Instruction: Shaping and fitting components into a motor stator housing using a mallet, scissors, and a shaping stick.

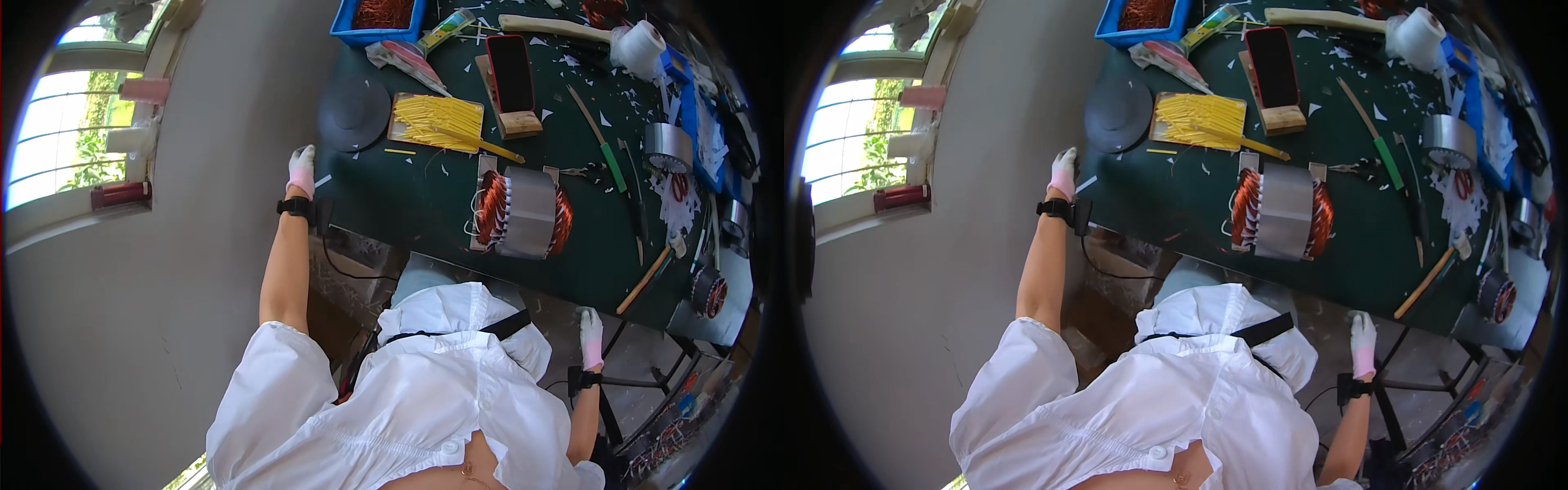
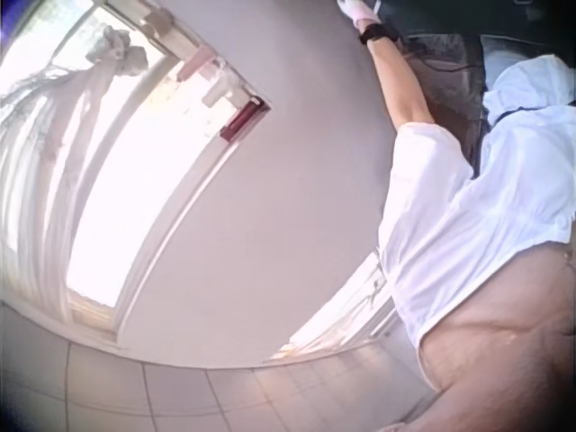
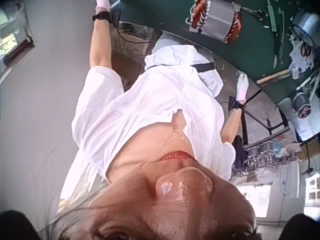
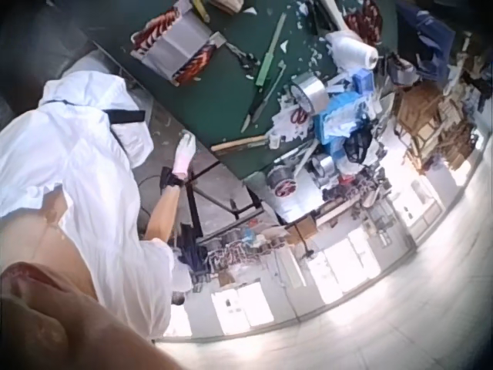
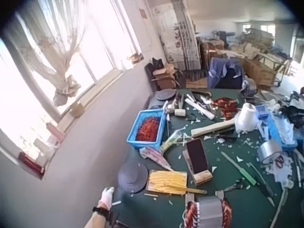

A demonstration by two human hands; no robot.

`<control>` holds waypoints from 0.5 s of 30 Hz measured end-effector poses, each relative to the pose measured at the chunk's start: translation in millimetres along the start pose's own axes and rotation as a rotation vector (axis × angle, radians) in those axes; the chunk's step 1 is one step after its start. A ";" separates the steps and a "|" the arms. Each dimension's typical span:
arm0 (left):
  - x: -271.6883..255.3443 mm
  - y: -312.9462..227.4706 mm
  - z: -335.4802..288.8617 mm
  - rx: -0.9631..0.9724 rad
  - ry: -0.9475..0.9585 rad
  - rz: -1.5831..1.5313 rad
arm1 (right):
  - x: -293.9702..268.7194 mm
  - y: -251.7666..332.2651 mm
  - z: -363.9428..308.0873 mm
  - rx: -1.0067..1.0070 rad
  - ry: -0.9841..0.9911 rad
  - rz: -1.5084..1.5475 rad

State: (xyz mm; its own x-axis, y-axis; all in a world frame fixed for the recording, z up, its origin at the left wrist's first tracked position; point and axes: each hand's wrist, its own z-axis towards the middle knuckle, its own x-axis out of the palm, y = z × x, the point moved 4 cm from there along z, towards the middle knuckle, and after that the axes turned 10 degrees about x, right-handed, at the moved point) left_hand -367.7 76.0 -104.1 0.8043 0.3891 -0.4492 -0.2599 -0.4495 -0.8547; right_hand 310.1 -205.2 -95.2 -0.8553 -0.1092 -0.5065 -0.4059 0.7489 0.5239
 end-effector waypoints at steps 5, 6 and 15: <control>26.0 37.7 90.5 -0.157 0.264 -0.103 | 31.8 -94.2 -49.1 0.182 -0.102 0.042; -0.9 67.6 125.1 -0.061 0.269 -0.086 | 41.2 -92.6 -49.3 0.259 -0.068 -0.031; 9.0 44.7 145.2 0.029 0.342 0.114 | 95.0 -148.8 -151.8 0.546 -0.109 -0.033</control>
State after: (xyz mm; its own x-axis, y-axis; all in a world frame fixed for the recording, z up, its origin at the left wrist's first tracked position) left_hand -449.6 176.1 -184.1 0.9002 0.0442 -0.4332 -0.3693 -0.4499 -0.8132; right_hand 240.4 -426.2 -117.3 -0.7950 -0.0921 -0.5995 -0.1814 0.9793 0.0901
